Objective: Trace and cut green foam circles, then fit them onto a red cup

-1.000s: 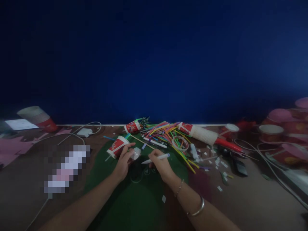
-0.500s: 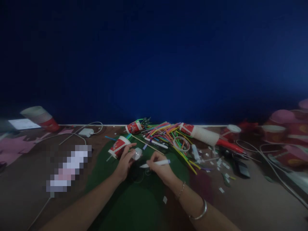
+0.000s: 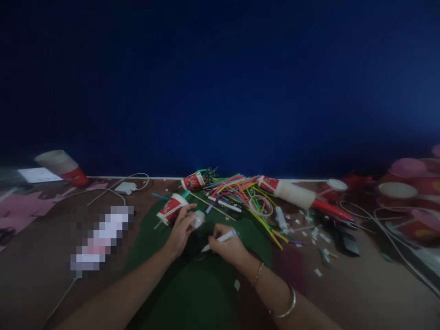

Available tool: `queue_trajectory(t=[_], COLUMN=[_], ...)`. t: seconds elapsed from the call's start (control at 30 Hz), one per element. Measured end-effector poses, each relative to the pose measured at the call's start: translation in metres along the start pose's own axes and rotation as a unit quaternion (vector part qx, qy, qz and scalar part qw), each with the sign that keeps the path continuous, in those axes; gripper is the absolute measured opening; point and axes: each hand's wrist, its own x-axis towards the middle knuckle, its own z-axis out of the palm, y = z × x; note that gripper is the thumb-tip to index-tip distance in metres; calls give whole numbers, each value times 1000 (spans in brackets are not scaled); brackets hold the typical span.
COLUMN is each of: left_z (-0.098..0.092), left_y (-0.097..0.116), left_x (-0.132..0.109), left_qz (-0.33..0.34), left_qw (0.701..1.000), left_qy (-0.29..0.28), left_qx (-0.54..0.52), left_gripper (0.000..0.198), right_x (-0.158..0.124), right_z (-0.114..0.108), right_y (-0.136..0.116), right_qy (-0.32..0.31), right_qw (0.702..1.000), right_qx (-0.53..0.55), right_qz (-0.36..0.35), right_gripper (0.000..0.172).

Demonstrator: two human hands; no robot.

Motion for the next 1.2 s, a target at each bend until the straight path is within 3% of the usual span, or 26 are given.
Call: queue_trajectory(t=[0.2,0.33,0.63,1.2], left_z=[0,-1,-2,-1], left_y=[2,-1,-4,-2], left_x=[0,0,1,0], left_qz=[-7,0,0,0], left_qw=[1000,1000,1000,1000], left_qy=[9,8,1,2], left_qx=[4,-1,-5,3], left_gripper=[36,31,26,27], right_x=[0,1,2,0], right_z=[0,0,2,2], right_y=[-1,3,2,2], right_qy=[-17,-5,5,0], right_qw=[999,999,999,997], right_qx=[27,-7,-43,-71], right_qz=[1,-31,2,-20], right_gripper=[20,18,18,17])
